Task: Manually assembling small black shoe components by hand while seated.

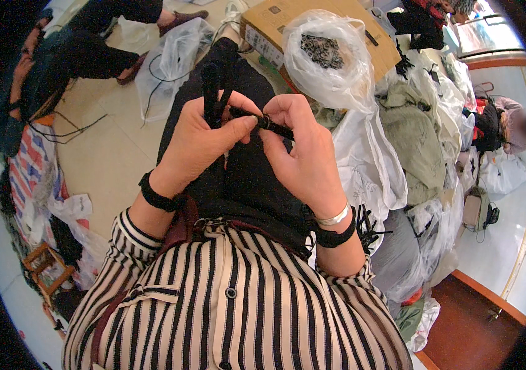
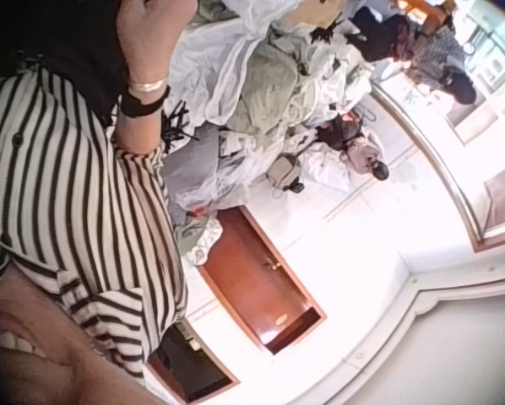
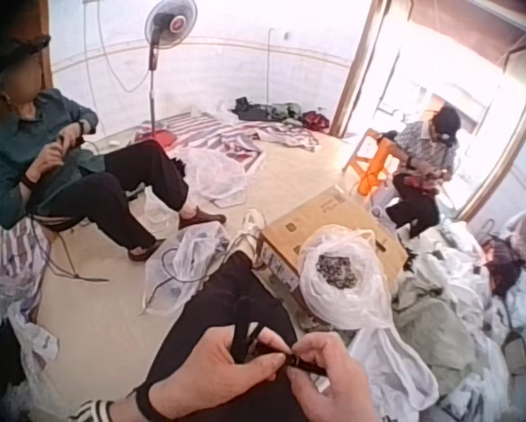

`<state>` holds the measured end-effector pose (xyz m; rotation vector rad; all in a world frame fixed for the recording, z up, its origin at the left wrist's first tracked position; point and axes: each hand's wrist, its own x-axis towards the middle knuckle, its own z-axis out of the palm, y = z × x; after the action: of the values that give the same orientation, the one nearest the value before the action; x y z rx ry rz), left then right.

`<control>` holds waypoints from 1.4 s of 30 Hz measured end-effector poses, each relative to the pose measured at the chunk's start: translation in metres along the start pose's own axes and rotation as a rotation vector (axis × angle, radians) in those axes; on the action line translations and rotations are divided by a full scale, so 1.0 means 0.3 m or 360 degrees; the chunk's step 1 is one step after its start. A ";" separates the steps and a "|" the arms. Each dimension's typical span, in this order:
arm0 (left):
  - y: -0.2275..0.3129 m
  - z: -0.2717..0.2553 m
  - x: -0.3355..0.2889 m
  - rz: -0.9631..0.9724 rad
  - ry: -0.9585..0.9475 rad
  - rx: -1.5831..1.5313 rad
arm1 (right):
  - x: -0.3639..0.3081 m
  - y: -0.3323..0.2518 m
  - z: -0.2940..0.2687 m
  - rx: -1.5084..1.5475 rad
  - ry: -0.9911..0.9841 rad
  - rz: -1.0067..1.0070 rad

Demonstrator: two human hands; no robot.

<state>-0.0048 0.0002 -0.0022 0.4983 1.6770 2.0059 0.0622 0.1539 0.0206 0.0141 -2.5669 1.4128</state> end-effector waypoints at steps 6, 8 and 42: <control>-0.002 -0.008 0.001 -0.0012 -0.0064 0.0123 | -0.006 0.005 -0.002 0.0011 -0.0025 0.0011; 0.002 -0.008 0.001 -0.0027 -0.0080 0.0149 | -0.006 0.004 -0.002 0.0007 -0.0018 0.0009; -0.027 0.002 0.007 -0.0365 0.0005 -0.0617 | 0.010 0.003 0.045 -0.0453 0.0413 -0.0338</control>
<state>-0.0052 0.0031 -0.0100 0.1575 1.2356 2.0846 0.0568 0.1431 0.0134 0.0536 -2.4400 0.9026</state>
